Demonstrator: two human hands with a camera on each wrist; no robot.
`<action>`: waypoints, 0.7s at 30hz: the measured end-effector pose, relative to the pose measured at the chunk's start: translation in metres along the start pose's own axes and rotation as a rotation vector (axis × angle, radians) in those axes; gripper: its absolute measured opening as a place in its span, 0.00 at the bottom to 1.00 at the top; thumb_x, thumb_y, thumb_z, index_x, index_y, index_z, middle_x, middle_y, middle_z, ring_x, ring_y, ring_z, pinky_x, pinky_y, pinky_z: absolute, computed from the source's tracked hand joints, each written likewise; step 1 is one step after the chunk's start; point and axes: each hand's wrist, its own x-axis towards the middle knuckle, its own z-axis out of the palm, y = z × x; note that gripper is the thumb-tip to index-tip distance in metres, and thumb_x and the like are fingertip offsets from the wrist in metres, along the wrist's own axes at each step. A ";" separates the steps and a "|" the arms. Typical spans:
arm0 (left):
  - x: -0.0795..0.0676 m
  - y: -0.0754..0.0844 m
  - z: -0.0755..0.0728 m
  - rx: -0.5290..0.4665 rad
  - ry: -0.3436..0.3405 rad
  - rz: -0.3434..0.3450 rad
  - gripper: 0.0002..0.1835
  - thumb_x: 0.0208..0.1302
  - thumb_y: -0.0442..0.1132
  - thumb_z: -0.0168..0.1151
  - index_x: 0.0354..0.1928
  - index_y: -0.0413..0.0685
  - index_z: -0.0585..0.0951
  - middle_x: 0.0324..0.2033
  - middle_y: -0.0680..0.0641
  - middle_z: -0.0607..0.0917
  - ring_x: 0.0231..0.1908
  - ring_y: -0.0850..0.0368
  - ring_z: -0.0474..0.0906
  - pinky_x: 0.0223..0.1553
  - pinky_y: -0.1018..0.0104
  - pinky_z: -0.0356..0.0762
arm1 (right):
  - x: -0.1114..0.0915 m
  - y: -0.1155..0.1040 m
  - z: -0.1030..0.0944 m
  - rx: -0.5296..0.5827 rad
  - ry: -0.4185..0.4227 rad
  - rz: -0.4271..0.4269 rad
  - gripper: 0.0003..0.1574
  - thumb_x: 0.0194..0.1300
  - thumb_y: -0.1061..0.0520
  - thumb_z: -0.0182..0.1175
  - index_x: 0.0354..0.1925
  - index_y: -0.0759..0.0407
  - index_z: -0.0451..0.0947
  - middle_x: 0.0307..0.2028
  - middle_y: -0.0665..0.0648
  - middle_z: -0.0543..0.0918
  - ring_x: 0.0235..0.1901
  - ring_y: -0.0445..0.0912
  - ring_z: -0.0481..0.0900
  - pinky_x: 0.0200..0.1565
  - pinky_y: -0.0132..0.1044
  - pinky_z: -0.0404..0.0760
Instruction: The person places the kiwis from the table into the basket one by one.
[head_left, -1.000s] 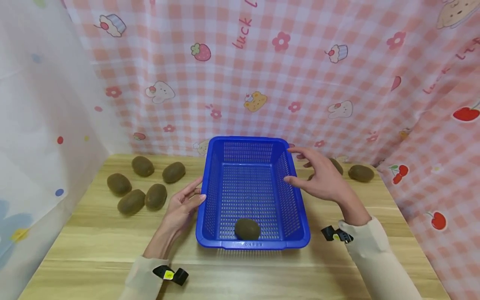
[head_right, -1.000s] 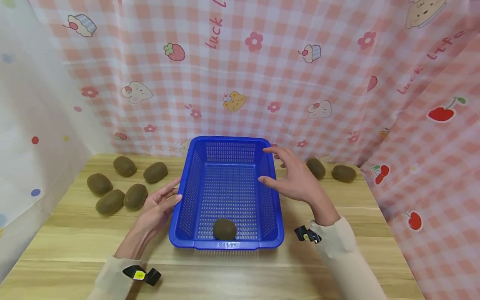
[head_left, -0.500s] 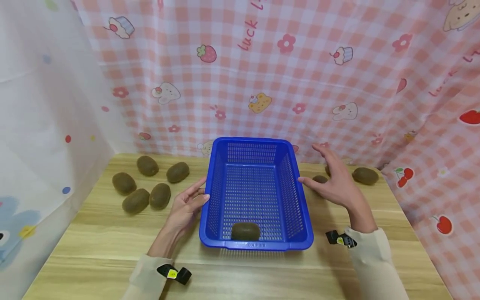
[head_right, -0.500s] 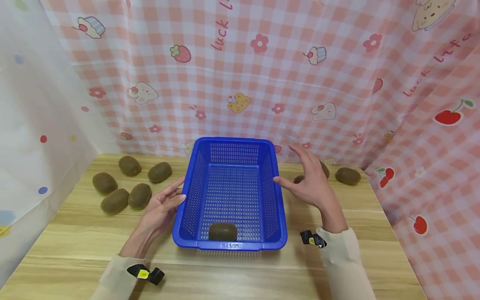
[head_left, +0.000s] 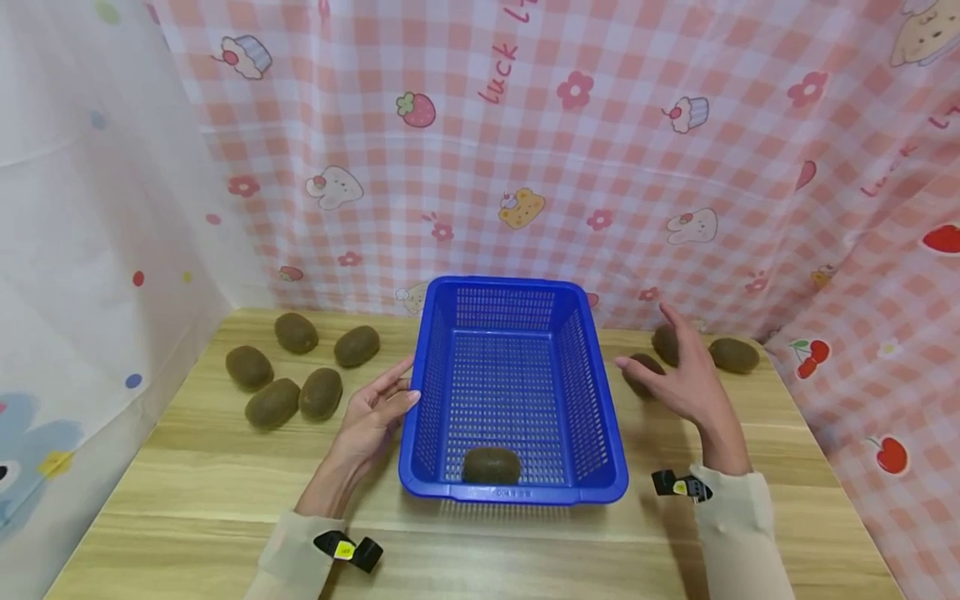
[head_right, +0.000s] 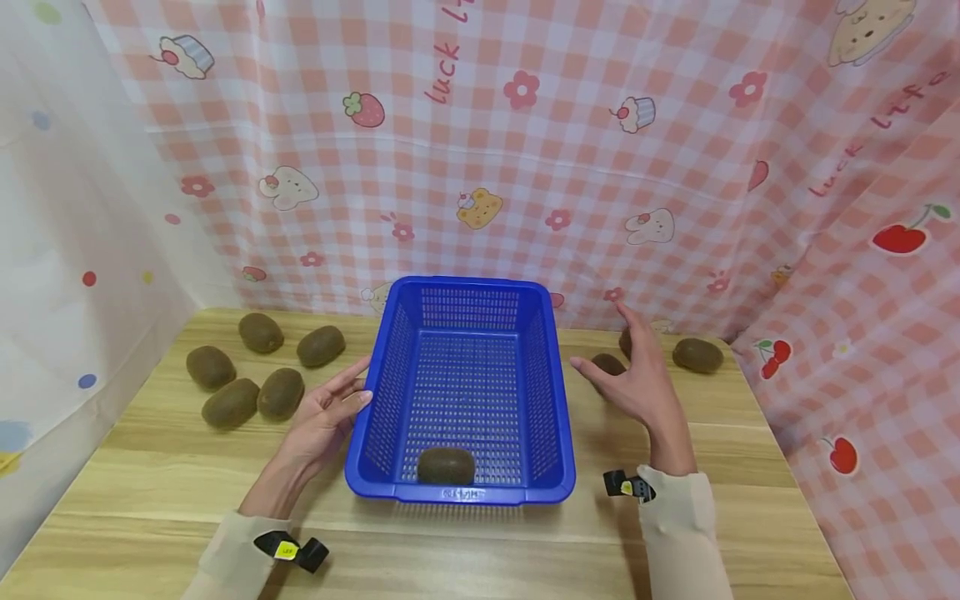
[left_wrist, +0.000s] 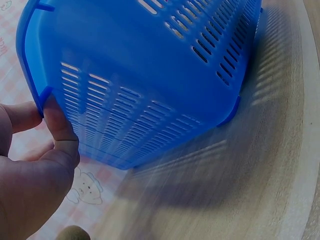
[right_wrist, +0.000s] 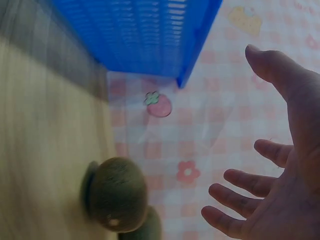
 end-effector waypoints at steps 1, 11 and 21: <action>0.000 0.000 0.000 0.001 -0.001 -0.001 0.35 0.71 0.27 0.60 0.78 0.44 0.64 0.44 0.55 0.84 0.41 0.67 0.82 0.40 0.77 0.82 | -0.001 0.003 0.001 0.000 -0.004 0.018 0.68 0.60 0.35 0.72 0.83 0.46 0.42 0.81 0.65 0.51 0.78 0.68 0.51 0.70 0.75 0.57; -0.001 -0.003 0.000 -0.008 -0.008 -0.002 0.35 0.70 0.27 0.60 0.78 0.43 0.63 0.43 0.55 0.84 0.40 0.67 0.82 0.39 0.77 0.82 | -0.003 0.030 0.014 0.012 0.005 0.043 0.69 0.60 0.36 0.72 0.83 0.50 0.41 0.81 0.68 0.49 0.78 0.68 0.50 0.71 0.74 0.56; 0.002 -0.003 -0.001 -0.006 0.011 0.006 0.35 0.70 0.26 0.60 0.77 0.42 0.64 0.43 0.54 0.84 0.39 0.67 0.82 0.37 0.77 0.81 | 0.002 0.047 0.026 -0.027 -0.071 0.104 0.72 0.62 0.31 0.69 0.83 0.57 0.39 0.78 0.74 0.55 0.74 0.72 0.57 0.69 0.73 0.61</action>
